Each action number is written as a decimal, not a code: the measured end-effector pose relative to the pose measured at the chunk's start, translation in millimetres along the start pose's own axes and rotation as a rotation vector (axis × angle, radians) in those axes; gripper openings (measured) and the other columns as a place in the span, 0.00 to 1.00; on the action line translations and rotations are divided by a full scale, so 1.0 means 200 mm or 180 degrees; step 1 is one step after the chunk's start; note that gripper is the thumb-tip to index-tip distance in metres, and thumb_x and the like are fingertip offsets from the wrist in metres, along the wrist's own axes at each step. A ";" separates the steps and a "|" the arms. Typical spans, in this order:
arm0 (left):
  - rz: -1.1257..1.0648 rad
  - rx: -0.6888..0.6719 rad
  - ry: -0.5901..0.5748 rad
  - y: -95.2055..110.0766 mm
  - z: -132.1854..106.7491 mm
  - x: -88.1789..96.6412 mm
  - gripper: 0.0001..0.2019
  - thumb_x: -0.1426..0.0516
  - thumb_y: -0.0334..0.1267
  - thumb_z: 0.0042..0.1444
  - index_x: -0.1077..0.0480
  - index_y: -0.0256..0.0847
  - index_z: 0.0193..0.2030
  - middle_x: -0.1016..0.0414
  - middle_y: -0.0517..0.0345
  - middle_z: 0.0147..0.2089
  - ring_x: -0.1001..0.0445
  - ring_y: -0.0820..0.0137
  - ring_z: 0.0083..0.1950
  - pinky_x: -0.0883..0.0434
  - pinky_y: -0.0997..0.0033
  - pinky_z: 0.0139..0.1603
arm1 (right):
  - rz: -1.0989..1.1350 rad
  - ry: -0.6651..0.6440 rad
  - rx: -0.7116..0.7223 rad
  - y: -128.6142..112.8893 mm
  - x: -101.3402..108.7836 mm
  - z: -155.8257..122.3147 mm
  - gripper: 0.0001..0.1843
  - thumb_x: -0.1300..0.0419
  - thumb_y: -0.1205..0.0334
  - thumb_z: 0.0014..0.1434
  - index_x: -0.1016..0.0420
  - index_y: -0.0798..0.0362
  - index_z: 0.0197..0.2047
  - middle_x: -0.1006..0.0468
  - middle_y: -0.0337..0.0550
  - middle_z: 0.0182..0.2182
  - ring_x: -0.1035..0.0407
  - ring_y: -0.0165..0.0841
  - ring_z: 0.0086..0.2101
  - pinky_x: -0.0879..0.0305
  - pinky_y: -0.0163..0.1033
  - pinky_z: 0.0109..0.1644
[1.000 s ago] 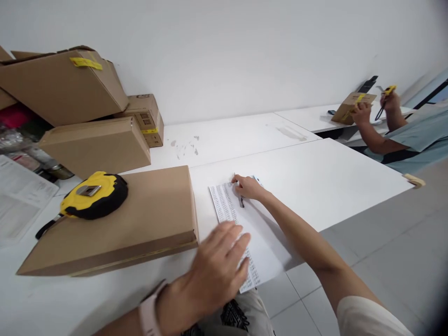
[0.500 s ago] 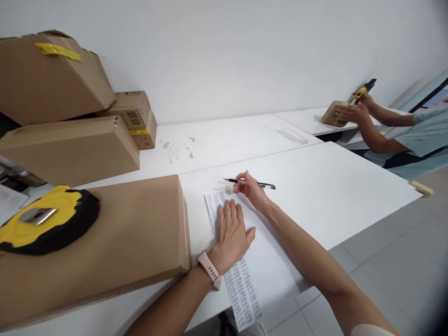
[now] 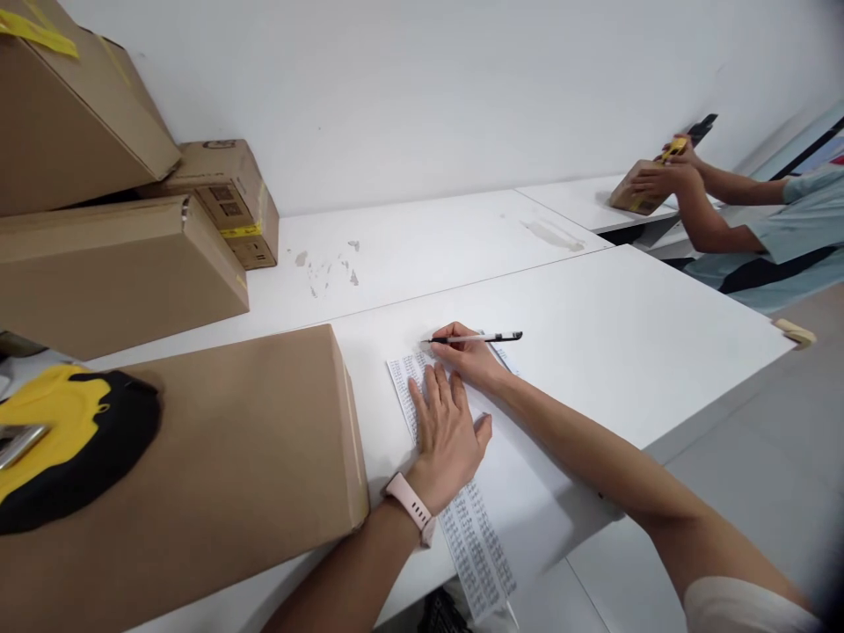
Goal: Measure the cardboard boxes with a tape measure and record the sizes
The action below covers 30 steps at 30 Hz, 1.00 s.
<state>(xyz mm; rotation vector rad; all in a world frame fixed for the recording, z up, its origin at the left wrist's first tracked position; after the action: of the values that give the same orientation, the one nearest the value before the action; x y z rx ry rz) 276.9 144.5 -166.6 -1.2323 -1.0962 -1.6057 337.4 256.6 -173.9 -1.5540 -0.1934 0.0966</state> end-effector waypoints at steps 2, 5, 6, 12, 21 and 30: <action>-0.0054 0.0075 0.0011 -0.01 0.01 0.00 0.37 0.53 0.54 0.67 0.44 0.22 0.71 0.49 0.26 0.74 0.57 0.42 0.77 0.58 0.32 0.73 | 0.0014 -0.0041 -0.0101 0.00 -0.02 0.02 0.17 0.31 0.50 0.51 0.30 0.51 0.37 0.30 0.36 0.28 0.38 0.30 0.28 0.41 0.38 0.33; -0.0188 0.0192 -0.0008 -0.03 0.02 -0.01 0.35 0.54 0.51 0.68 0.44 0.23 0.71 0.50 0.29 0.75 0.58 0.42 0.77 0.58 0.30 0.72 | -0.0174 0.0124 -0.0011 -0.03 -0.02 0.03 0.14 0.36 0.52 0.56 0.35 0.50 0.32 0.32 0.34 0.24 0.39 0.29 0.26 0.41 0.39 0.32; -0.0238 0.0220 -0.0017 -0.04 0.02 -0.01 0.34 0.54 0.50 0.68 0.44 0.22 0.71 0.50 0.29 0.75 0.58 0.43 0.78 0.58 0.30 0.72 | -0.0279 0.0213 0.0081 -0.05 -0.02 0.03 0.13 0.38 0.53 0.58 0.37 0.49 0.31 0.34 0.32 0.22 0.41 0.29 0.25 0.43 0.39 0.31; -0.0288 0.0181 0.0004 -0.04 0.01 0.02 0.34 0.55 0.46 0.69 0.48 0.17 0.72 0.47 0.27 0.74 0.55 0.43 0.77 0.57 0.31 0.73 | -0.0894 0.0081 0.0407 -0.07 -0.04 0.00 0.07 0.42 0.59 0.59 0.36 0.49 0.31 0.36 0.32 0.24 0.41 0.29 0.25 0.44 0.38 0.30; -0.0120 0.0168 -0.0081 -0.02 0.02 0.02 0.34 0.56 0.48 0.69 0.43 0.20 0.70 0.46 0.28 0.74 0.54 0.44 0.77 0.57 0.30 0.73 | -0.0722 0.0273 0.0368 -0.03 0.02 -0.02 0.13 0.40 0.55 0.59 0.39 0.49 0.29 0.40 0.30 0.22 0.45 0.28 0.23 0.46 0.37 0.28; -0.0125 0.0185 -0.0013 -0.03 0.01 0.02 0.33 0.56 0.48 0.69 0.45 0.22 0.72 0.44 0.30 0.73 0.52 0.45 0.76 0.57 0.32 0.73 | -0.1046 0.0104 0.0429 -0.04 -0.01 -0.02 0.08 0.43 0.61 0.58 0.38 0.48 0.29 0.40 0.31 0.21 0.45 0.30 0.24 0.47 0.39 0.30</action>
<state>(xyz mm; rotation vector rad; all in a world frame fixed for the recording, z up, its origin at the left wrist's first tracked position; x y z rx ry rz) 271.5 148.4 -162.6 -1.1832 -1.1682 -1.5899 336.1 253.2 -165.5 -1.3706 -0.4054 -0.1711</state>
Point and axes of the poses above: each hand's wrist, its own z-axis towards the middle knuckle, its own x-axis out of the back of the hand, y = z × x, the point moved 8 cm from there along z, towards the middle knuckle
